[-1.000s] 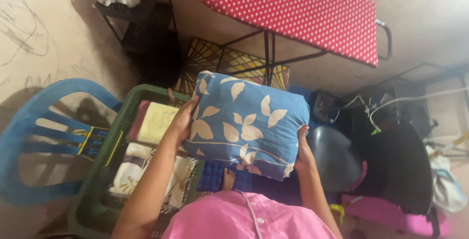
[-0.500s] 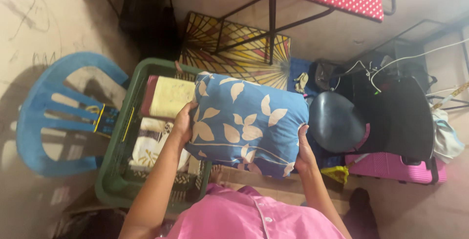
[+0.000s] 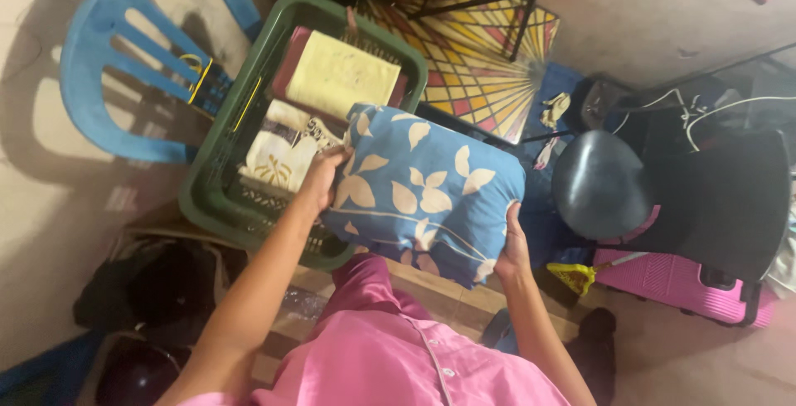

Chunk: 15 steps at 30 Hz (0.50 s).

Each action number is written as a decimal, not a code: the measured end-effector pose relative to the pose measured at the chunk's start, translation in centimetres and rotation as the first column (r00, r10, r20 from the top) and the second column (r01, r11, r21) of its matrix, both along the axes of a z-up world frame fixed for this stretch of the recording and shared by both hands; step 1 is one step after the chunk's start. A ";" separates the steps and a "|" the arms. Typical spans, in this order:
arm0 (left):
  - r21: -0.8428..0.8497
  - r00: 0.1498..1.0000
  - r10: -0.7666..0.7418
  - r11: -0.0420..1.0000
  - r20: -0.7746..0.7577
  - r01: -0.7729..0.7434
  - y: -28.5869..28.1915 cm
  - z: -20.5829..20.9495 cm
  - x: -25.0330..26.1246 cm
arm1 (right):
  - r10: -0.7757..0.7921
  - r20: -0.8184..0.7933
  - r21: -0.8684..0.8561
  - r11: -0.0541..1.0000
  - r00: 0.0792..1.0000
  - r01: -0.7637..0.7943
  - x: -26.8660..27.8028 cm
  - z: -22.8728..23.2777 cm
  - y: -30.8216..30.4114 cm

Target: The person folds a blue patterned sheet on a red polka-dotted ironing board, then places the folded sheet into a green laundry basket. The person also briefly handles a white patterned cloth before folding the blue sheet.

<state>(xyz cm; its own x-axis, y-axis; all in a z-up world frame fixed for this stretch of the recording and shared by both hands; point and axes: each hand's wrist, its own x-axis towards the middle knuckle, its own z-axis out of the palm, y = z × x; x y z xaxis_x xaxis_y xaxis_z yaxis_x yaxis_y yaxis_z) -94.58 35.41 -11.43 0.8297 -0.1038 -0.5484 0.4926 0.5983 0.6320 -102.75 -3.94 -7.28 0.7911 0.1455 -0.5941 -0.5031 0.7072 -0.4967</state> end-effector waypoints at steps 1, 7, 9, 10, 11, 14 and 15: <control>0.030 1.000 -0.003 1.000 -0.011 0.003 0.9 -0.9 0.2 | -0.006 0.010 0.007 1.000 1.000 0.006 0.1 -0.8 0.7; 0.544 0.994 -0.079 0.839 0.081 0.022 8.2 -7.9 2.0 | 0.019 -0.044 0.226 0.974 0.999 -0.008 1.8 -7.5 7.0; 0.644 0.991 -0.090 0.765 0.095 0.008 11.0 -10.6 3.1 | 0.051 -0.085 0.190 0.981 0.995 -0.034 3.4 -10.1 9.7; 0.609 0.990 -0.074 0.793 0.118 -0.013 12.6 -11.8 3.7 | 0.066 -0.104 0.172 0.984 0.992 -0.047 4.3 -11.3 11.2; 0.572 0.989 -0.061 0.820 0.137 -0.029 14.1 -13.0 4.3 | 0.082 -0.113 0.185 0.981 0.990 -0.060 5.1 -12.4 12.8; 0.740 0.995 -0.064 0.672 0.078 -0.015 18.7 -16.4 6.5 | 0.116 -0.145 0.225 0.971 0.983 -0.081 7.3 -15.6 18.0; 0.756 0.991 -0.060 0.653 0.116 -0.048 20.2 -17.3 7.6 | 0.117 -0.152 0.241 0.967 0.981 -0.078 8.4 -16.6 19.7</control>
